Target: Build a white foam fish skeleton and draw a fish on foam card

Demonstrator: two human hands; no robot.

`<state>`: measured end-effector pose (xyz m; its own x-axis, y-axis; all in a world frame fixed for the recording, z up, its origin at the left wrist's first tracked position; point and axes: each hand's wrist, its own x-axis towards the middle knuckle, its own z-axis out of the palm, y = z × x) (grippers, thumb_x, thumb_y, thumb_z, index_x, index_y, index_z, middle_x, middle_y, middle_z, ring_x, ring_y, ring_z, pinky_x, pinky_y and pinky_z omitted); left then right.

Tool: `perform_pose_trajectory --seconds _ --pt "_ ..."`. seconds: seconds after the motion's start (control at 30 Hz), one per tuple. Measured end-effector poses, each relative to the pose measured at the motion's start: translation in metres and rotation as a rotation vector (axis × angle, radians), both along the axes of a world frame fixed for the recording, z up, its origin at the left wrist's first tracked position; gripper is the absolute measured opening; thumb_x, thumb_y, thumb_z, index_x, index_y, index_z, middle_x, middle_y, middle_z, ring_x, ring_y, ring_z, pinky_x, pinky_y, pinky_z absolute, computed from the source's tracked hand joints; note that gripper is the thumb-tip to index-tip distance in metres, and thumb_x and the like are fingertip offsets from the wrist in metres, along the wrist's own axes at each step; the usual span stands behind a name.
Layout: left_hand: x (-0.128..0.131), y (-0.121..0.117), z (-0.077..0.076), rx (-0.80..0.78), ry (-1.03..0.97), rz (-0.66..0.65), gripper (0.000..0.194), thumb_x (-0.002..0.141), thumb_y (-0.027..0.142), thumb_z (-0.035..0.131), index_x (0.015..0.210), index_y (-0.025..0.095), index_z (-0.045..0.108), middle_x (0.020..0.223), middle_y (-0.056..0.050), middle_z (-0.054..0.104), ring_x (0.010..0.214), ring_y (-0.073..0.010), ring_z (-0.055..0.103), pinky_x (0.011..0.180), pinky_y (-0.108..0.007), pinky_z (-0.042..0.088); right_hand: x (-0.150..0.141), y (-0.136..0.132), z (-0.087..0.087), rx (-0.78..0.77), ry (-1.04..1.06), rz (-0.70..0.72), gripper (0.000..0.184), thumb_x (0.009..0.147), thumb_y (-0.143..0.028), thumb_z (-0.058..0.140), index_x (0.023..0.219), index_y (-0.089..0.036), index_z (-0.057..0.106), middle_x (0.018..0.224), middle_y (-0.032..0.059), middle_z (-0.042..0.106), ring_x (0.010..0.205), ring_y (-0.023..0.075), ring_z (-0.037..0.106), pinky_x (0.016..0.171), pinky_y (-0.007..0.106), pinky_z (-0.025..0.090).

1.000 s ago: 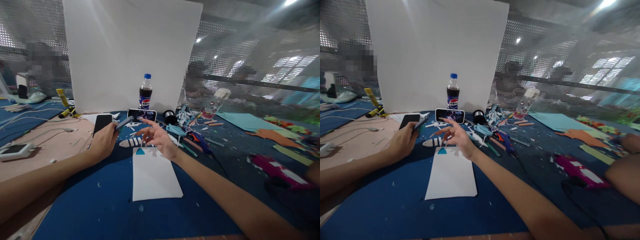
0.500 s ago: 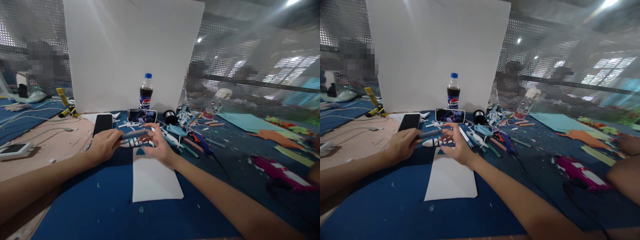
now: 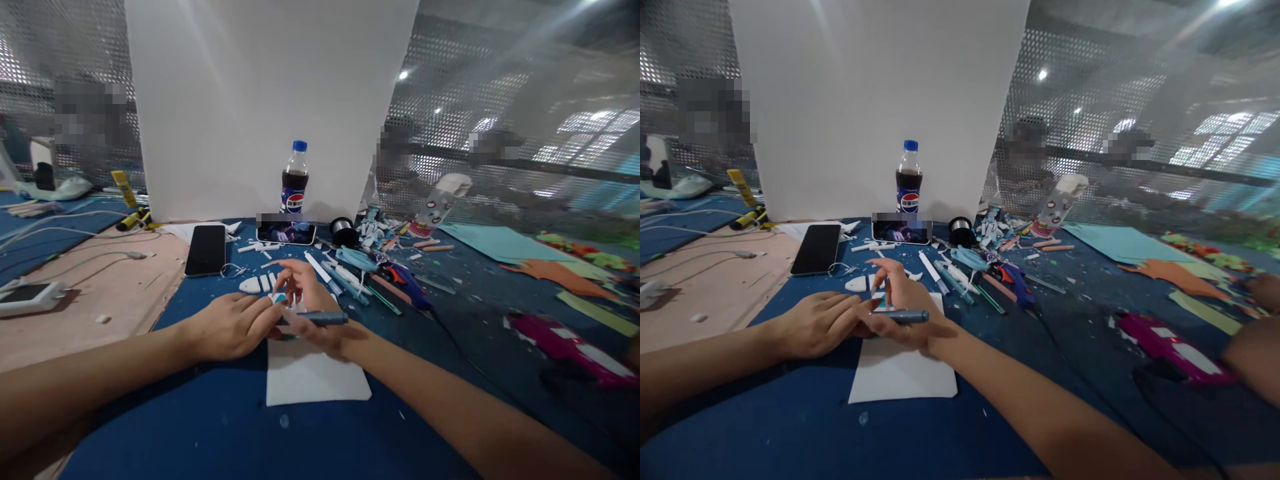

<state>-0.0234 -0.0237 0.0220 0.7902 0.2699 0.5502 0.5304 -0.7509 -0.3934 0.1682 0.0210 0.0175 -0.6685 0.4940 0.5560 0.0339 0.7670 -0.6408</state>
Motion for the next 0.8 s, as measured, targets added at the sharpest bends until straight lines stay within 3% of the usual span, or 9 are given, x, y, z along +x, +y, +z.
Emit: perform_pose_trajectory --seconds 0.2,0.4,0.63,0.8 --pt "0.000 0.001 -0.002 0.048 -0.057 0.064 0.026 0.099 0.024 0.034 0.080 0.015 0.049 0.060 0.000 0.062 0.051 -0.0125 0.060 0.048 -0.023 0.048 -0.001 -0.005 0.002 -0.101 0.104 -0.037 0.046 0.088 -0.051 0.038 0.124 -0.021 0.034 0.078 0.0012 0.050 0.061 0.0150 0.048 0.055 0.032 0.042" --pt "0.003 0.001 0.001 0.099 -0.053 0.133 0.038 0.100 0.023 0.027 0.067 0.019 0.044 0.050 0.003 0.052 0.041 -0.0100 0.050 0.042 -0.022 0.038 -0.002 -0.007 0.000 -0.309 0.190 0.002 0.038 0.086 -0.041 0.045 0.117 -0.020 0.045 0.047 -0.0078 0.037 0.039 0.0113 0.036 0.040 0.025 0.027" --pt "0.003 0.002 -0.001 0.071 -0.157 0.102 0.040 0.100 0.024 0.024 0.066 0.019 0.044 0.047 0.003 0.051 0.039 -0.0100 0.049 0.044 -0.023 0.037 -0.006 -0.012 0.007 -0.505 0.279 -0.031 0.024 0.079 -0.033 0.054 0.099 -0.020 0.059 0.043 -0.0076 0.042 0.031 0.0095 0.036 0.033 0.023 0.033" --pt "0.007 -0.001 -0.002 -0.039 -0.246 0.175 0.039 0.100 0.024 0.018 0.071 0.019 0.044 0.046 0.003 0.052 0.035 -0.0127 0.049 0.041 -0.025 0.036 -0.022 -0.014 0.012 -0.737 0.363 0.009 0.024 0.074 -0.029 0.052 0.092 -0.018 0.062 0.036 -0.0090 0.037 0.025 0.0097 0.030 0.027 0.024 0.035"
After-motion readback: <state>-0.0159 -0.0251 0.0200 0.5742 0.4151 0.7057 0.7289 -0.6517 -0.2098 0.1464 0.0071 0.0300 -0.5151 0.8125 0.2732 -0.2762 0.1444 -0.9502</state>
